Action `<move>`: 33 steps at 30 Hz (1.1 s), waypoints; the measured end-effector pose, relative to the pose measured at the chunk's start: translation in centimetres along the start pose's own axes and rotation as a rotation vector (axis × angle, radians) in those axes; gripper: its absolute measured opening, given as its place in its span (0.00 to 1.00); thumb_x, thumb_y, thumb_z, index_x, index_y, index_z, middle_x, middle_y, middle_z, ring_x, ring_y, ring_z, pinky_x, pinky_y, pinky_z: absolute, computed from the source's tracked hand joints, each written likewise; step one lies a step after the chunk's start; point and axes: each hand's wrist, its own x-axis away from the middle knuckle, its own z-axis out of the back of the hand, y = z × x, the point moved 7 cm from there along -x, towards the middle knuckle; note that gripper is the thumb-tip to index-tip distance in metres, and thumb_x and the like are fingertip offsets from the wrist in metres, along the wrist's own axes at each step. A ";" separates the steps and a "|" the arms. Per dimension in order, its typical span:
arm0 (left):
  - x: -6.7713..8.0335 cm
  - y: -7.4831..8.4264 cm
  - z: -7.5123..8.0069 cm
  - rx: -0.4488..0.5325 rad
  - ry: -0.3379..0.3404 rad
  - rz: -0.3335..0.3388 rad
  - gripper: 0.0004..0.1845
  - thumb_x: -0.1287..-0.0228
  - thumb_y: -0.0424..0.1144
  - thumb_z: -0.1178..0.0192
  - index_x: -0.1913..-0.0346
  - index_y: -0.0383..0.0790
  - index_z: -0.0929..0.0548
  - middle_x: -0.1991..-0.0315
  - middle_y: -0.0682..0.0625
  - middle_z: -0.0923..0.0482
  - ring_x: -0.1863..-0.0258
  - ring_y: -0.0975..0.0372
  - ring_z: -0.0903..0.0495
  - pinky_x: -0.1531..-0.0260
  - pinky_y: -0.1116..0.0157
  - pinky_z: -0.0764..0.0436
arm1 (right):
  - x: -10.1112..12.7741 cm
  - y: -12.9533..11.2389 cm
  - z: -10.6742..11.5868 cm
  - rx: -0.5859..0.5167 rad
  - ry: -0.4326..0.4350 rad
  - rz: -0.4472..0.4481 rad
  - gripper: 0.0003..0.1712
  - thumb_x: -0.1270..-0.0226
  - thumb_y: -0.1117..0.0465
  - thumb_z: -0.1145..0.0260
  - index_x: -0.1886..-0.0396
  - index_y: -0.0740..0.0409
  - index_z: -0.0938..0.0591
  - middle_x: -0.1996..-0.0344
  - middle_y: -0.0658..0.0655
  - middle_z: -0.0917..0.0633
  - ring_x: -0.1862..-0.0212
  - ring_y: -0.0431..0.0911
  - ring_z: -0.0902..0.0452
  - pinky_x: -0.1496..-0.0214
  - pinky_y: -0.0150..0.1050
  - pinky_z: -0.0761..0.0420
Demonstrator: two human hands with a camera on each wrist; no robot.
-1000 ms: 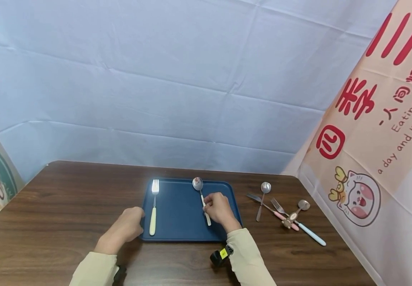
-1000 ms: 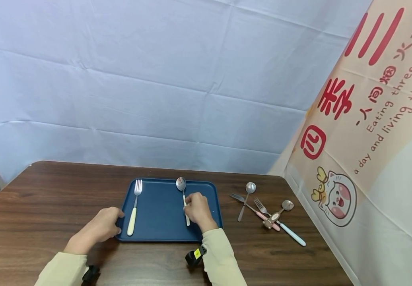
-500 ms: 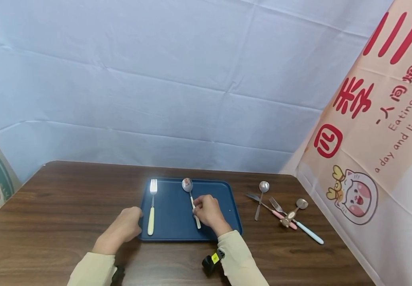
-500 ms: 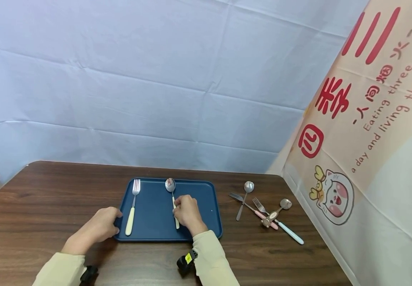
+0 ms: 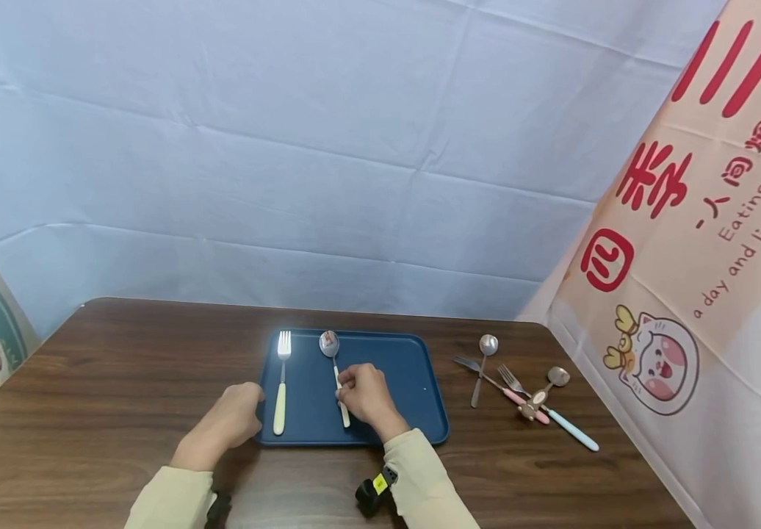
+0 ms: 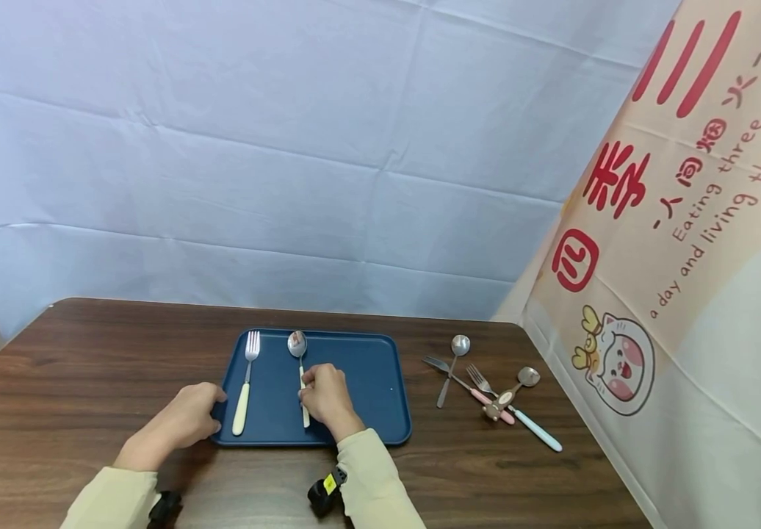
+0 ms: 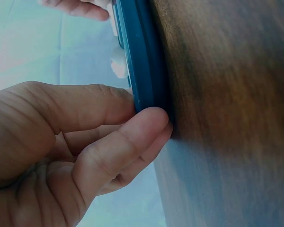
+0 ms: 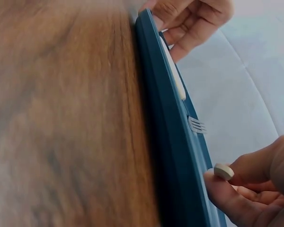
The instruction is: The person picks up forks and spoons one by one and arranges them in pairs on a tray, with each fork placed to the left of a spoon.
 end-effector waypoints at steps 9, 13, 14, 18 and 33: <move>-0.1 -0.1 0.0 -0.001 0.002 -0.008 0.17 0.58 0.18 0.44 0.59 0.21 0.22 0.59 0.35 0.22 0.70 0.56 0.29 0.69 0.58 0.27 | 0.0 -1.1 -0.8 -0.006 -0.002 0.039 0.10 0.45 0.70 0.33 0.62 0.67 0.17 0.75 0.51 0.20 0.73 0.41 0.24 0.71 0.35 0.25; -0.1 -0.1 -0.1 -0.002 -0.004 -0.009 0.18 0.58 0.18 0.44 0.58 0.21 0.22 0.58 0.34 0.23 0.69 0.55 0.29 0.69 0.58 0.27 | 0.0 -1.3 -1.1 -0.020 -0.011 0.026 0.10 0.46 0.70 0.33 0.62 0.66 0.17 0.75 0.51 0.19 0.72 0.41 0.24 0.71 0.35 0.24; -0.1 -0.1 -0.1 -0.002 -0.007 -0.007 0.18 0.58 0.18 0.44 0.57 0.21 0.22 0.58 0.34 0.23 0.68 0.55 0.29 0.68 0.58 0.26 | 0.1 -1.3 -1.2 -0.022 -0.013 0.023 0.10 0.46 0.70 0.32 0.62 0.66 0.17 0.75 0.51 0.19 0.73 0.41 0.24 0.71 0.35 0.24; -0.1 -0.1 -0.2 -0.005 -0.009 -0.004 0.18 0.57 0.18 0.44 0.57 0.21 0.23 0.57 0.34 0.23 0.67 0.55 0.28 0.68 0.58 0.26 | 0.0 -1.4 -1.3 -0.028 -0.013 0.019 0.10 0.47 0.70 0.32 0.63 0.66 0.17 0.76 0.50 0.19 0.73 0.40 0.24 0.72 0.34 0.24; 0.0 0.1 0.0 -0.027 0.023 -0.019 0.09 0.59 0.18 0.44 0.70 0.28 0.23 0.73 0.45 0.27 0.74 0.57 0.33 0.73 0.60 0.30 | 0.0 -1.9 -2.3 -0.085 -0.077 -0.006 0.10 0.46 0.70 0.32 0.63 0.68 0.17 0.79 0.51 0.20 0.79 0.39 0.23 0.75 0.33 0.23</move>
